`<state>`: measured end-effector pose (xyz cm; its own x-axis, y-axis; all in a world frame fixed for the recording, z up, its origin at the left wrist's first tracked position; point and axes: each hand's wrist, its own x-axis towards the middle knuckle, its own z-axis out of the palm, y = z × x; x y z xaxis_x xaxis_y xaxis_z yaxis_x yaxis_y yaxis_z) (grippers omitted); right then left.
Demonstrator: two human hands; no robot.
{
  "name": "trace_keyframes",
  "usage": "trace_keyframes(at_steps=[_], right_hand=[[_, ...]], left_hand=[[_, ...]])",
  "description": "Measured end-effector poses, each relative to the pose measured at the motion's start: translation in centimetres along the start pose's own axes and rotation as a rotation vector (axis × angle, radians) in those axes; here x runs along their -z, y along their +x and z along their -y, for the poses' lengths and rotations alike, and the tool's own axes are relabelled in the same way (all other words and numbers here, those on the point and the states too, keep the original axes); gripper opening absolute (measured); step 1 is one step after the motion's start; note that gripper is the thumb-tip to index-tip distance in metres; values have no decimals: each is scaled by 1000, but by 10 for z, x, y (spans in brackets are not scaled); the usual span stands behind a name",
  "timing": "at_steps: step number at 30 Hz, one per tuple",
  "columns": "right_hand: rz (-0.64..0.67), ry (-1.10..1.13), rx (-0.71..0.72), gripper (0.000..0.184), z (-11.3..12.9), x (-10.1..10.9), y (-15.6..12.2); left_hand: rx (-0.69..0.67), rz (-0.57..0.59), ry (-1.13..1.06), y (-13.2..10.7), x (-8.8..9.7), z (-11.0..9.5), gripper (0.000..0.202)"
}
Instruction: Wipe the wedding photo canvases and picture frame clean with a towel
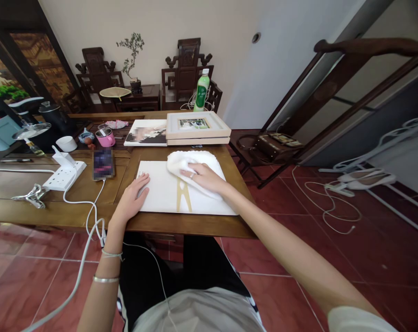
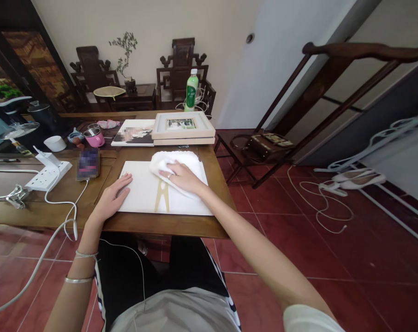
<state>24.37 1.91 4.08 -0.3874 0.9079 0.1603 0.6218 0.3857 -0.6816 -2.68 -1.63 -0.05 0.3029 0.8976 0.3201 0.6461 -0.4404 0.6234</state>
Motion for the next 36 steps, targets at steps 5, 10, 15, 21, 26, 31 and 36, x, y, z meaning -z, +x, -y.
trace_keyframes(at_steps=[5,10,15,21,26,31,36], right_hand=[[18,-188,133,25,20,-23,-13],[188,-173,348,20,49,-28,-72],[434,-101,382,21,59,-6,-93],[407,-38,144,38,23,6,-47],[145,-121,79,38,7,-7,7],[8,-307,110,29,22,-31,25],[106,-389,265,23,52,-48,-21]], left_hand=[[-7,2,-3,0,0,-1,43],[-17,-2,-5,0,0,-1,43],[-18,-3,-4,0,0,-2,43],[-18,3,1,0,-1,-1,44],[-13,2,-4,0,0,1,44],[-14,2,0,0,0,1,43],[-14,5,-4,0,0,-1,45]])
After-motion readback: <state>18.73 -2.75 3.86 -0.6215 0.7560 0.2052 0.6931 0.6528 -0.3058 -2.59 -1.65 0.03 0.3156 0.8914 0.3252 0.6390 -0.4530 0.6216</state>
